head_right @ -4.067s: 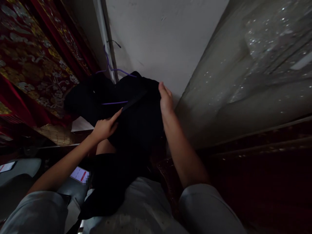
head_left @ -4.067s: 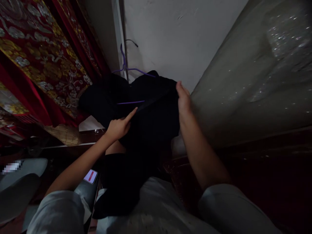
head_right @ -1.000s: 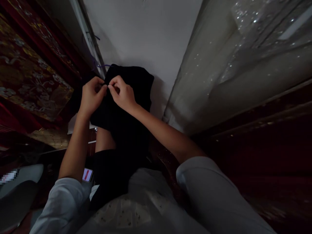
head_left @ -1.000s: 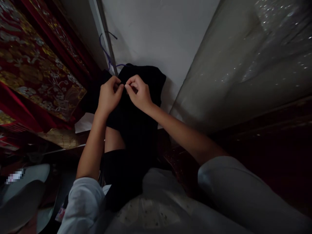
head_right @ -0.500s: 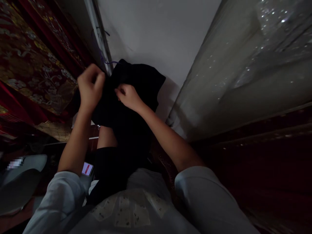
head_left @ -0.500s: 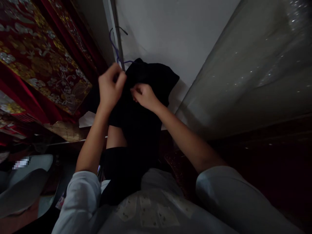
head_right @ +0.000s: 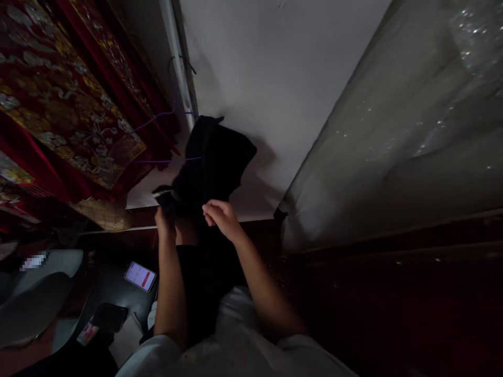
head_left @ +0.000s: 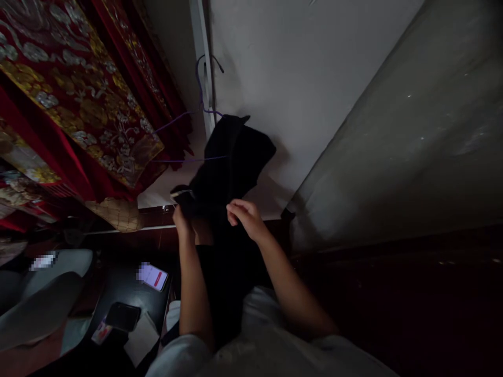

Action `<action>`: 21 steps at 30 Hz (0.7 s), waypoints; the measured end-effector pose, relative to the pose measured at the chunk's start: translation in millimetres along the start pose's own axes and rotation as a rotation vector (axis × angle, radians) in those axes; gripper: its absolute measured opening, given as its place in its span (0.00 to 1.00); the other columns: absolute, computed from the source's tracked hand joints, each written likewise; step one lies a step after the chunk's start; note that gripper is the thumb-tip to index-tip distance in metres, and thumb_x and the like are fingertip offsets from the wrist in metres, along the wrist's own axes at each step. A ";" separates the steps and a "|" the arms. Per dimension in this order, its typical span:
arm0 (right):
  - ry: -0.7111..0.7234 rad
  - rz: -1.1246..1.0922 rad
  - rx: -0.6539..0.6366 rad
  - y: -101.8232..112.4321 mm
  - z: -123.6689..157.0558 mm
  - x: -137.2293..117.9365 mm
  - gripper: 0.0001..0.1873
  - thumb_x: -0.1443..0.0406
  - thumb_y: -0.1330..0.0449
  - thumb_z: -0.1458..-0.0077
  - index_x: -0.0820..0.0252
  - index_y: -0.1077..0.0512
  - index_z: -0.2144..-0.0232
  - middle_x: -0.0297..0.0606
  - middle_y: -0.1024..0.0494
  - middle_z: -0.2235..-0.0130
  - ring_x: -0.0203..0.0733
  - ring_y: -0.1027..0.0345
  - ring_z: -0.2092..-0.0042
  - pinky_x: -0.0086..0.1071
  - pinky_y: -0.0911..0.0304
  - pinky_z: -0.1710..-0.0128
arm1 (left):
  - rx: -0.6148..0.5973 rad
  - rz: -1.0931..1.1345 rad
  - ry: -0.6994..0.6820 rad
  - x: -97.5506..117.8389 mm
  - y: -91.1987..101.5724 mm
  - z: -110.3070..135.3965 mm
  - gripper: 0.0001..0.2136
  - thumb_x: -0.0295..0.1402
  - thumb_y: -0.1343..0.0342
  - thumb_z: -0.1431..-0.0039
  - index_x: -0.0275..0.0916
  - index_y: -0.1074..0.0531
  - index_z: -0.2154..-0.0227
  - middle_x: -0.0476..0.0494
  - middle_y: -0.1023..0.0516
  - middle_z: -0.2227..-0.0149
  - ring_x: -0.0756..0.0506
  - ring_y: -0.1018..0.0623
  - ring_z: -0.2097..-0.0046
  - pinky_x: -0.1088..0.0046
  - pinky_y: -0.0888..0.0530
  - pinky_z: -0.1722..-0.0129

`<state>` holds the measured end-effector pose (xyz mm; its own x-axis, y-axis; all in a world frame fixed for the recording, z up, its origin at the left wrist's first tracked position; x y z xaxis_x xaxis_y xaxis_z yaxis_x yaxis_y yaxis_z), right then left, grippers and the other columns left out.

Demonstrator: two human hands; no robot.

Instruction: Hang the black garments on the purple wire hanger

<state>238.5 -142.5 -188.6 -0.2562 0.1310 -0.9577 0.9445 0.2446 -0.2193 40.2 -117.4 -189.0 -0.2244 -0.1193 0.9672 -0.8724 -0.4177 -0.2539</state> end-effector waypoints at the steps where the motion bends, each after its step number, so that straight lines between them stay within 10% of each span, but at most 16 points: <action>1: -0.032 0.037 -0.026 4.7 1.5 0.3 0.21 0.51 0.37 0.42 0.59 0.33 0.78 0.27 0.38 0.84 0.31 0.45 0.80 0.28 0.48 0.76 | 0.001 0.015 0.004 -10.7 -1.2 6.5 0.15 0.40 0.45 0.35 0.43 0.35 0.77 0.49 0.34 0.77 0.45 0.26 0.68 0.68 0.32 0.67; 5: 0.010 0.183 0.024 21.4 2.2 -11.8 0.19 0.50 0.35 0.42 0.58 0.29 0.73 0.30 0.33 0.78 0.33 0.38 0.75 0.28 0.41 0.72 | -0.077 0.095 -0.081 -4.1 -9.3 13.9 0.12 0.38 0.38 0.41 0.41 0.32 0.75 0.50 0.31 0.73 0.48 0.27 0.67 0.71 0.30 0.63; 10: 0.203 0.273 0.025 5.9 -0.8 -11.3 0.31 0.56 0.28 0.50 0.54 0.30 0.46 0.42 0.24 0.44 0.47 0.30 0.42 0.40 0.35 0.40 | -0.394 0.107 -0.287 33.2 -37.3 42.9 0.12 0.43 0.37 0.37 0.40 0.25 0.67 0.45 0.21 0.60 0.46 0.22 0.55 0.69 0.27 0.48; 16: 0.086 0.240 -0.052 -17.5 1.7 -4.2 0.19 0.51 0.39 0.40 0.60 0.24 0.57 0.42 0.18 0.56 0.51 0.24 0.53 0.44 0.31 0.46 | -0.243 -0.259 -0.541 38.3 -55.3 65.9 0.16 0.50 0.40 0.35 0.42 0.20 0.59 0.38 0.28 0.40 0.38 0.30 0.35 0.58 0.36 0.32; 21: 0.035 0.483 -0.219 2.2 -1.6 -46.3 0.19 0.50 0.38 0.43 0.60 0.26 0.71 0.37 0.23 0.70 0.42 0.30 0.68 0.32 0.34 0.69 | -0.959 -0.480 -0.301 11.4 -42.2 38.5 0.38 0.60 0.73 0.29 0.42 0.21 0.56 0.38 0.18 0.56 0.41 0.20 0.50 0.62 0.25 0.43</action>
<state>252.1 -146.5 -144.5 0.1871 0.3093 -0.9324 0.8926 0.3427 0.2928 91.2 -135.8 -167.6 0.2275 -0.3999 0.8879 -0.8439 0.3740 0.3846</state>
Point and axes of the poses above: each hand's wrist, its own z-axis away from the middle knuckle, its own y-axis out of the back of the hand, x = y × z, the point moved 2 cm from there along -z, towards the middle knuckle
